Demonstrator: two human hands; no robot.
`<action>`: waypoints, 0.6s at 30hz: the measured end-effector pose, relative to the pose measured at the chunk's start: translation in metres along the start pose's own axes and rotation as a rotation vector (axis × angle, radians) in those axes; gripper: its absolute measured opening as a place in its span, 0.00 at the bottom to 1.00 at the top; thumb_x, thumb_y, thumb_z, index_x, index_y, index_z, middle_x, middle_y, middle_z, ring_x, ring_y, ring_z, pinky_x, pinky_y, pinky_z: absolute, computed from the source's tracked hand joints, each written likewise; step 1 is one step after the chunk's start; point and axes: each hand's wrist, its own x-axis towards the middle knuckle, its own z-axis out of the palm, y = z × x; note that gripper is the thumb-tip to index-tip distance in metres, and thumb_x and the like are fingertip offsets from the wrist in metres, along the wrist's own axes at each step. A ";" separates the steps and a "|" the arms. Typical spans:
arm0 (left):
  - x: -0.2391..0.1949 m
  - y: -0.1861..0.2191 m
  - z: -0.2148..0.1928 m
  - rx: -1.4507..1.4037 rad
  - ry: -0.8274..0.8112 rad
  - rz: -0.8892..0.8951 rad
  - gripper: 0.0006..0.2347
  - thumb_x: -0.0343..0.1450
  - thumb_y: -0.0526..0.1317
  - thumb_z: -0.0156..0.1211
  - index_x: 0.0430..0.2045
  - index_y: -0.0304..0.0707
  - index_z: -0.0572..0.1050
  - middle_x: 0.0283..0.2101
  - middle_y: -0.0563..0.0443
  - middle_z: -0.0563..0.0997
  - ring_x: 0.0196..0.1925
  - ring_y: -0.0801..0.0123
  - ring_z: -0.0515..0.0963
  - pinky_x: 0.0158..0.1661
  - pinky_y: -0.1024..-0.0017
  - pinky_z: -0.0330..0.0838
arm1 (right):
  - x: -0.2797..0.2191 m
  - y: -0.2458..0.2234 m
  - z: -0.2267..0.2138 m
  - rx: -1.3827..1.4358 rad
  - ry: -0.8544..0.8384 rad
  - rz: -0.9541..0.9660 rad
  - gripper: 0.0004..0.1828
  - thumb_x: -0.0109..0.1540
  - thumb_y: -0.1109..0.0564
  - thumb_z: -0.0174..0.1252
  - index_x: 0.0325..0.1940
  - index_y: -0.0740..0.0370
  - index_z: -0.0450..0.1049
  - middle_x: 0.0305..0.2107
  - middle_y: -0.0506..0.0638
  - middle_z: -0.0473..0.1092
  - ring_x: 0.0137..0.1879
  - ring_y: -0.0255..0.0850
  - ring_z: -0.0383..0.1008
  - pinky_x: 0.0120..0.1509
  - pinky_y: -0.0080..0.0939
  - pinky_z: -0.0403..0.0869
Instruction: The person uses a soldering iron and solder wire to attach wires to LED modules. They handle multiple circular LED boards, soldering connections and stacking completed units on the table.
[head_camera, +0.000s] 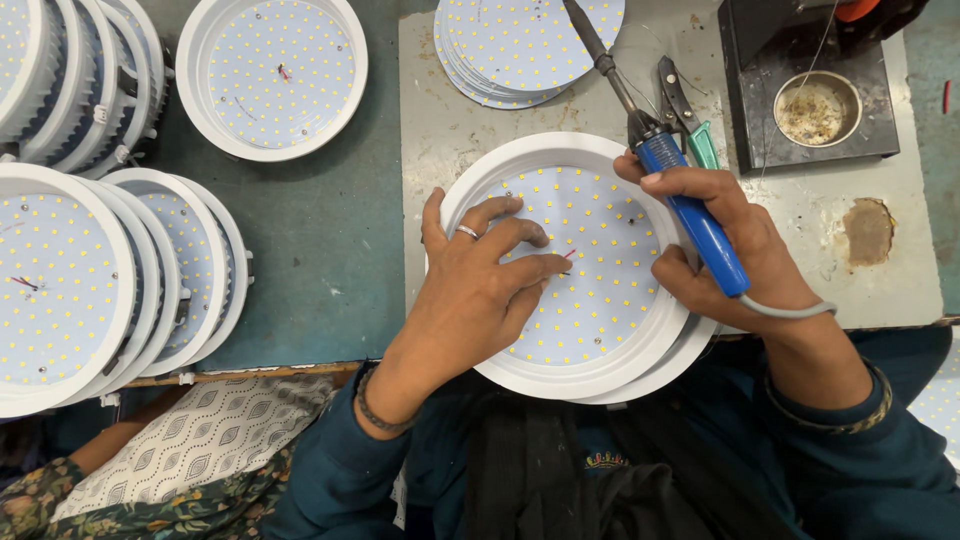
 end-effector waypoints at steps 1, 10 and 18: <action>0.000 0.000 0.000 0.007 -0.005 0.000 0.08 0.66 0.37 0.67 0.37 0.54 0.85 0.46 0.59 0.79 0.64 0.57 0.72 0.65 0.28 0.42 | 0.000 0.001 0.000 -0.004 0.002 0.003 0.36 0.52 0.72 0.56 0.63 0.56 0.58 0.66 0.50 0.70 0.23 0.28 0.66 0.29 0.28 0.68; 0.004 0.005 0.006 -0.012 0.059 -0.107 0.02 0.67 0.41 0.68 0.29 0.49 0.85 0.42 0.60 0.79 0.62 0.61 0.73 0.67 0.33 0.44 | 0.002 -0.001 0.000 -0.003 -0.002 0.009 0.35 0.52 0.72 0.55 0.63 0.56 0.59 0.65 0.51 0.70 0.24 0.27 0.68 0.29 0.28 0.68; 0.006 0.009 0.006 -0.035 0.125 -0.215 0.03 0.64 0.39 0.66 0.22 0.41 0.82 0.40 0.58 0.79 0.60 0.59 0.73 0.68 0.40 0.48 | 0.003 -0.005 0.000 0.009 -0.001 0.028 0.35 0.52 0.72 0.55 0.63 0.56 0.59 0.65 0.50 0.71 0.23 0.27 0.67 0.28 0.28 0.67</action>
